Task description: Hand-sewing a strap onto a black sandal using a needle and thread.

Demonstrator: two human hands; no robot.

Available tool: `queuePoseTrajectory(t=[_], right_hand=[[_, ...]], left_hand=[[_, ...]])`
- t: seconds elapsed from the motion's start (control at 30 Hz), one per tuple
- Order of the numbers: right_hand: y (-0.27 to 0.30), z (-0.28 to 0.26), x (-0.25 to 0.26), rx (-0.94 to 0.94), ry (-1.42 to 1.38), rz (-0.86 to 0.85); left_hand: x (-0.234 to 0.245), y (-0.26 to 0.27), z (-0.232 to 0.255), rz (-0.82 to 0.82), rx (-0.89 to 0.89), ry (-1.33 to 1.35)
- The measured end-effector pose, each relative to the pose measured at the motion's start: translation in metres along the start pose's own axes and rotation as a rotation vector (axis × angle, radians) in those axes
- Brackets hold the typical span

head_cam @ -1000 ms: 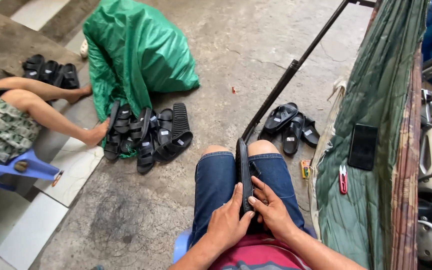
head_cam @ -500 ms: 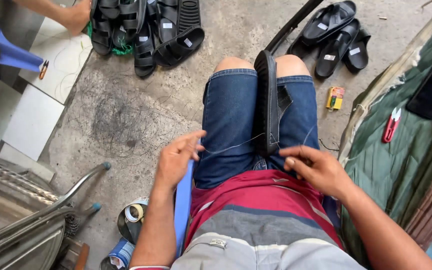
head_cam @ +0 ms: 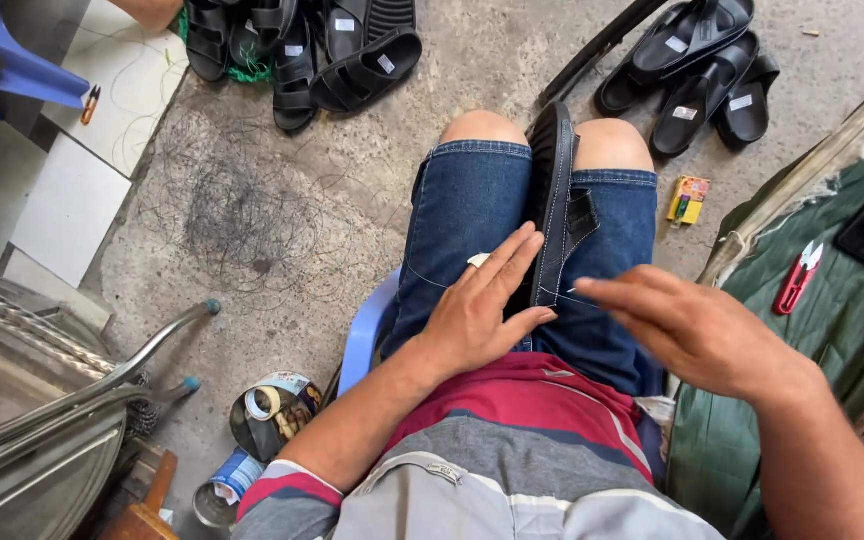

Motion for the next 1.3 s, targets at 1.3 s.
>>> queuePoseTrajectory(t=[1.3], right_hand=[[-0.038,0.022,-0.025,0.286,0.219,0.162]], left_hand=[[0.005,0.001,-0.016,-0.047,0.071,0.209]])
Point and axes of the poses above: each hand's wrist, its own y-axis away from the middle knuckle, its own x-axis out of the back of the hand, z = x × y, the point moved 3 cm from there along -y, towards the middle knuckle
